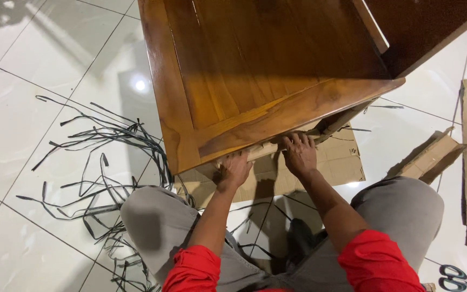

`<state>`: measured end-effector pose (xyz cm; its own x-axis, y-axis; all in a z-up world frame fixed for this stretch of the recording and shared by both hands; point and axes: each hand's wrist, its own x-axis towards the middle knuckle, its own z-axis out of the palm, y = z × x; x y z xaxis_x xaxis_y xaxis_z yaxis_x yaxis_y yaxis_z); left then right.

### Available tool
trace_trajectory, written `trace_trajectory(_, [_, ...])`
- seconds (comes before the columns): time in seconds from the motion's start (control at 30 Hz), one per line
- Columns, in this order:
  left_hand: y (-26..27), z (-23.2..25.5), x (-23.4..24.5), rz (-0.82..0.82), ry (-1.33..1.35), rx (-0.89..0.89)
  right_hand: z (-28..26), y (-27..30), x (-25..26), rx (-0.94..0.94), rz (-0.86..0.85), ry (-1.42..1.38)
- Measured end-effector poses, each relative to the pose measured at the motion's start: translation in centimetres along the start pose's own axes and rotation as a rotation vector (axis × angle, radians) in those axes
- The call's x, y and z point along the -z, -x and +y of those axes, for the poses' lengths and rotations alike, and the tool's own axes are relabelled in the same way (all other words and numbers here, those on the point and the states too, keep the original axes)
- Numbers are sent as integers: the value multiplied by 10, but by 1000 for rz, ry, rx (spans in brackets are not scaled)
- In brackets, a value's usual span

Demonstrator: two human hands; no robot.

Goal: Wrapping the legs of a wooden chair with cardboard and securing them with plastic ties.

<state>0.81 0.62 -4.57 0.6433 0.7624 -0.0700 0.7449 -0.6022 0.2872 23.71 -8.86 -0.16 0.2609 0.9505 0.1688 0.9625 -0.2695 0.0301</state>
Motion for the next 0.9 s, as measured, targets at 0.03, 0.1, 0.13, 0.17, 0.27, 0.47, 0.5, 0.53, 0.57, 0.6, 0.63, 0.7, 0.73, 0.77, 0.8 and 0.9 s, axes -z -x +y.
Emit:
trace_trajectory(0.03, [3,-2,2,4,23,-16,-3,3,6,-4,-43,-9])
trace_trajectory(0.1, [12,1,16,8,47,-30,-7,10,17,-5,-89,-18])
trace_trajectory(0.13, [16,6,29,18,147,-52,-9,13,23,4,-105,8])
trace_trajectory(0.17, [22,10,42,26,246,-72,-11,16,28,13,-122,32])
trace_trajectory(0.27, [41,5,35,210,404,-140,-19,21,34,-70,-289,40])
trace_trajectory(0.47, [47,4,39,445,169,-225,-28,41,15,10,26,-148])
trace_trajectory(0.5, [50,5,39,440,169,-215,-35,46,10,17,17,-152])
trace_trajectory(0.53, [53,7,38,452,262,-227,-41,51,6,37,37,-159])
trace_trajectory(0.57, [54,8,38,466,356,-241,-47,54,2,56,60,-166])
trace_trajectory(0.6, [58,6,39,463,356,-233,-52,60,-4,61,54,-169])
trace_trajectory(0.63, [61,4,41,358,351,-238,-58,64,-10,78,-58,-220])
trace_trajectory(0.7, [64,-2,33,250,347,-236,-70,76,-27,99,-175,-271])
trace_trajectory(0.73, [64,-6,22,86,364,-149,-78,84,-38,126,-334,-264])
trace_trajectory(0.77, [64,-9,12,-78,379,-63,-84,92,-50,151,-493,-255])
trace_trajectory(0.8, [70,-12,10,-80,380,-59,-90,103,-66,154,-497,-256])
trace_trajectory(0.9, [80,-26,-4,-257,384,-8,-107,132,-82,208,-736,-37])
